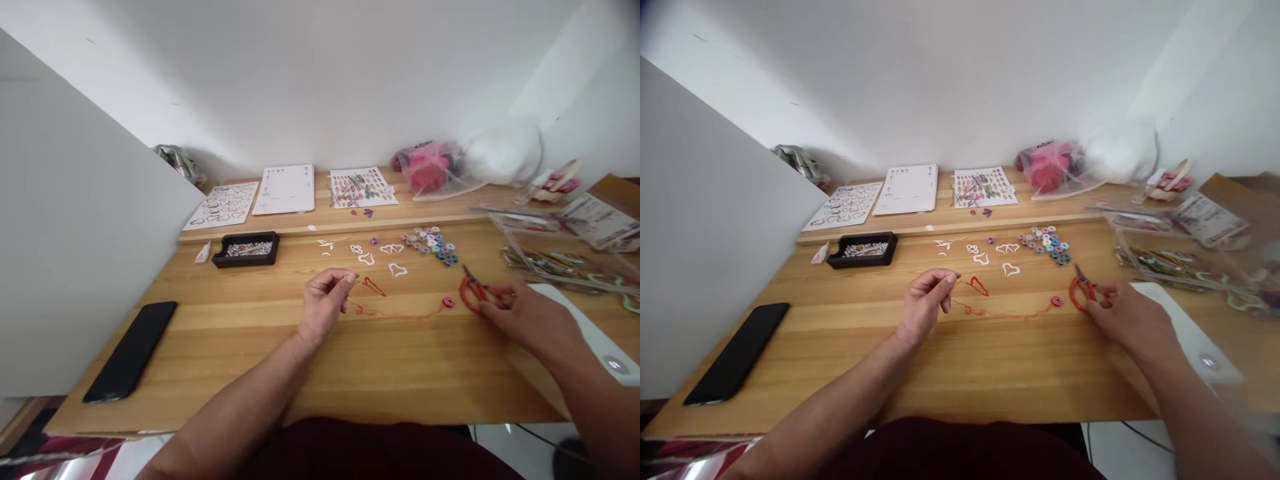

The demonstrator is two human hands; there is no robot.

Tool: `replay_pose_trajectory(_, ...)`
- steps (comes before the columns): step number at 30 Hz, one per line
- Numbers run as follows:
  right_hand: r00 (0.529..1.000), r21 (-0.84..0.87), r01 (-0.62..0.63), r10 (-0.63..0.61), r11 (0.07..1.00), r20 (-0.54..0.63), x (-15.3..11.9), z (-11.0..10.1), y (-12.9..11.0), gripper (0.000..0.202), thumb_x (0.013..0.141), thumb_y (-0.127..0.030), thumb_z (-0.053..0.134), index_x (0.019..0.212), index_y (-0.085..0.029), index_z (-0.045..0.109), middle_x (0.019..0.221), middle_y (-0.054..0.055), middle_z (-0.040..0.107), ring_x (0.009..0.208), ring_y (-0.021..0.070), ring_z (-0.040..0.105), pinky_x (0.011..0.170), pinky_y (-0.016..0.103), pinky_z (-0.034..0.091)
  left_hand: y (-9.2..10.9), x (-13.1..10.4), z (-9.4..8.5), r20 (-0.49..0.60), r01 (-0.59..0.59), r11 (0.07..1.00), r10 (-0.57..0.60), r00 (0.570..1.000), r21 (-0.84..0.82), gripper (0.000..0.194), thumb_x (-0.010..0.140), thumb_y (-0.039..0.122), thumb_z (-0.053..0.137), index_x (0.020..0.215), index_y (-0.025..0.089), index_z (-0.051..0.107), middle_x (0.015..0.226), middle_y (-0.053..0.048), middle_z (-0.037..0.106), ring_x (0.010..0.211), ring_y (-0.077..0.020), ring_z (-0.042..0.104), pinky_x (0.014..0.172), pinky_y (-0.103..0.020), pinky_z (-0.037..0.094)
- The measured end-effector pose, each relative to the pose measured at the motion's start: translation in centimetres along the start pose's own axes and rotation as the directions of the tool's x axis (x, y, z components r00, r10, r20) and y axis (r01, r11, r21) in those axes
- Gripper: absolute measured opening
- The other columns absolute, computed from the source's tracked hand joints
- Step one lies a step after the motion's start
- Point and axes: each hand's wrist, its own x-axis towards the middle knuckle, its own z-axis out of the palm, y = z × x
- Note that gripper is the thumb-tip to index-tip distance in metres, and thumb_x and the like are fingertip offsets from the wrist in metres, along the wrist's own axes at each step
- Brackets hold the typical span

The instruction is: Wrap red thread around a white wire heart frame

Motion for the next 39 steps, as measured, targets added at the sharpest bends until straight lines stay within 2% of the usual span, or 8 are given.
replay_pose_trajectory(4, 0.993, -0.007, -0.009, 0.01, 1.0, 0.12, -1.1, -0.7, -0.9, 0.041, 0.08, -0.046, 0.058, 0.108, -0.018, 0.065, 0.092, 0.012, 0.074, 0.082, 0.029, 0.067, 0.065, 0.034, 0.041, 0.0, 0.0, 0.0, -0.01, -0.006, 1.0, 0.006, 1.0, -0.013, 0.025, 0.077, 0.04, 0.076, 0.078, 0.015, 0.07, 0.063, 0.002, 0.063, 0.039, -0.0024, 0.042, 0.04, -0.017, 0.036)
replay_pose_trajectory(11, 0.971, -0.028, 0.055, -0.047, 0.998, 0.233, -1.7, -2.1, -1.4, 0.029, 0.08, -0.046, 0.056, 0.083, -0.022, 0.072, 0.08, 0.012, 0.072, 0.071, 0.0279, 0.063, 0.064, 0.037, 0.038, -0.2, 0.1, -0.1, -0.021, 0.014, 0.997, -0.016, 1.0, -0.08, 0.024, 0.076, 0.037, 0.076, 0.078, 0.015, 0.07, 0.076, 0.0, 0.067, 0.036, -0.0005, 0.042, 0.035, -0.016, 0.032)
replay_pose_trajectory(16, 0.978, 0.383, 0.037, -0.112, 0.923, 0.176, -3.1, -2.8, -1.4, 0.025, 0.078, -0.042, 0.061, 0.086, -0.02, 0.068, 0.081, 0.011, 0.07, 0.071, 0.0233, 0.061, 0.066, 0.036, 0.041, -0.3, 0.1, -0.1, 0.017, 0.058, 0.992, -0.057, 0.998, -0.114, 0.025, 0.077, 0.038, 0.076, 0.081, 0.014, 0.069, 0.074, -0.001, 0.069, 0.031, -0.0011, 0.042, 0.031, -0.015, 0.029)
replay_pose_trajectory(20, 0.816, 0.822, -0.039, -0.457, 0.567, 0.355, -6.5, -2.6, -3.9, 0.037, 0.082, -0.053, 0.063, 0.1, -0.021, 0.061, 0.075, 0.005, 0.064, 0.057, 0.012, 0.048, 0.051, 0.025, 0.033, -0.5, 0.0, -0.1, 0.036, 0.085, 0.986, -0.081, 0.996, -0.143, 0.027, 0.077, 0.039, 0.076, 0.083, 0.014, 0.068, 0.078, -0.004, 0.073, 0.03, -0.0019, 0.044, 0.029, -0.015, 0.03)
replay_pose_trajectory(24, 0.538, 0.839, -0.222, -0.656, 0.496, 0.53, -9.7, -0.3, -9.1, 0.038, 0.078, -0.052, 0.069, 0.091, -0.019, 0.054, 0.066, -0.001, 0.059, 0.048, 0.0061, 0.035, 0.045, 0.02, 0.025, -0.5, -0.3, 0.0, 0.051, 0.109, 0.979, -0.102, 0.993, -0.172, 0.026, 0.079, 0.038, 0.075, 0.084, 0.014, 0.068, 0.08, -0.004, 0.073, 0.03, -0.0016, 0.044, 0.029, -0.014, 0.031)
replay_pose_trajectory(25, 0.515, 0.842, -0.238, -0.672, 0.485, 0.532, -10.2, 0.4, -10.2, 0.037, 0.081, -0.052, 0.066, 0.089, -0.019, 0.052, 0.063, -0.003, 0.058, 0.047, 0.0056, 0.033, 0.045, 0.019, 0.025, -0.4, -0.3, 0.0, 0.055, 0.12, 0.976, -0.112, 0.992, -0.182, 0.026, 0.079, 0.038, 0.075, 0.084, 0.014, 0.067, 0.08, -0.004, 0.073, 0.03, -0.0015, 0.044, 0.029, -0.014, 0.03)
replay_pose_trajectory(29, 0.477, 0.876, -0.194, -0.737, 0.442, 0.478, -10.7, 2.0, -12.6, 0.043, 0.083, -0.06, 0.061, 0.087, -0.019, 0.051, 0.059, -0.003, 0.056, 0.045, 0.0059, 0.033, 0.044, 0.02, 0.024, 0.0, -0.5, 0.2, 0.067, 0.191, 0.953, -0.18, 0.981, -0.234, 0.028, 0.076, 0.039, 0.077, 0.084, 0.014, 0.067, 0.078, -0.003, 0.072, 0.028, -0.0012, 0.042, 0.028, -0.014, 0.029)
replay_pose_trajectory(39, 0.499, 0.9, -0.145, -0.756, 0.41, 0.425, -10.5, 1.7, -12.6, 0.054, 0.085, -0.074, 0.048, 0.09, -0.02, 0.052, 0.057, -0.003, 0.055, 0.044, 0.0066, 0.029, 0.044, 0.02, 0.022, 0.6, -0.4, 0.5, 0.076, 0.284, 0.901, -0.274, 0.959, -0.328, 0.032, 0.071, 0.038, 0.081, 0.084, 0.013, 0.066, 0.075, -0.002, 0.071, 0.029, 0.0011, 0.036, 0.029, -0.015, 0.027)
